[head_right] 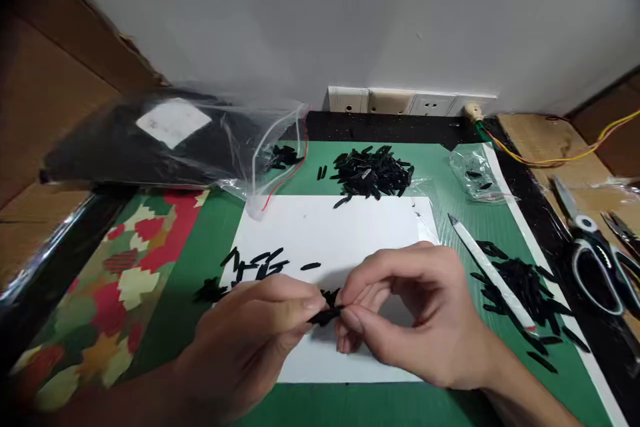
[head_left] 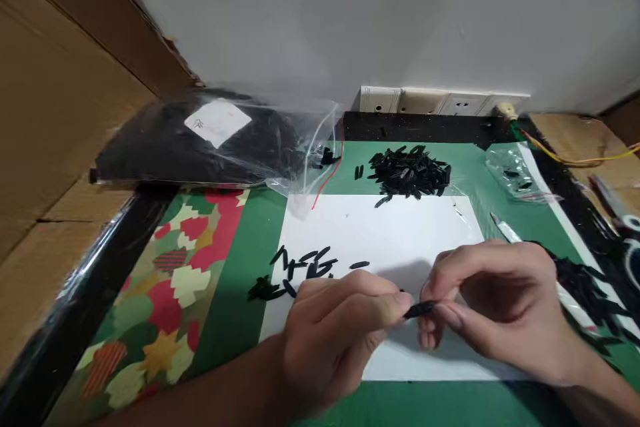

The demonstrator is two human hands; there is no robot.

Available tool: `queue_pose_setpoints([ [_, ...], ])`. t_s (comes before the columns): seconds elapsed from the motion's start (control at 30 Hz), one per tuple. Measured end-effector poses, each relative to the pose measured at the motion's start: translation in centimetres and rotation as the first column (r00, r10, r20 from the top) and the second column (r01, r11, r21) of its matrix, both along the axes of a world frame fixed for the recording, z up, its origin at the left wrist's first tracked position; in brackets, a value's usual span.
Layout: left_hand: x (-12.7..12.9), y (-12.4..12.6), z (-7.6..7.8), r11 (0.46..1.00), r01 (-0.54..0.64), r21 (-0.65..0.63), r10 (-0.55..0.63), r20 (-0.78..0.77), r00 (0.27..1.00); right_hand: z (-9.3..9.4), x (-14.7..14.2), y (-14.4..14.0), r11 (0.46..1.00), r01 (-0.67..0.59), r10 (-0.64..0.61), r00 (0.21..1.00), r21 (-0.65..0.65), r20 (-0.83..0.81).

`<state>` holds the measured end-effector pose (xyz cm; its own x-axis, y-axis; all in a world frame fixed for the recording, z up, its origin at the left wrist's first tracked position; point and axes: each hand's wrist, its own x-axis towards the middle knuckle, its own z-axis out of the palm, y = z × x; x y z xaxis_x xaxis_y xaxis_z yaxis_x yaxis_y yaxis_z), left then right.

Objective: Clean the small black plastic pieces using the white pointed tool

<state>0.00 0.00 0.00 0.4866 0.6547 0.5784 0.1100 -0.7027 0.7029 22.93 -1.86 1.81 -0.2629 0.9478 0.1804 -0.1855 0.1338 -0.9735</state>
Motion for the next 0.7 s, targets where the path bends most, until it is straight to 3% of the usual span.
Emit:
queue_pose_setpoints([
  [0.4, 1.0, 0.4, 0.3, 0.992, 0.01, -0.129, -0.005, 0.035, 0.999, 0.3, 0.2, 0.3, 0.998, 0.051, -0.053, 0.998, 0.034, 0.038],
  [0.7, 1.2, 0.4, -0.2, 0.985, 0.007, -0.171, 0.003, 0.058, 0.998, -0.1, 0.2, 0.3, 0.995, 0.021, -0.02, 1.0, -0.093, 0.008],
])
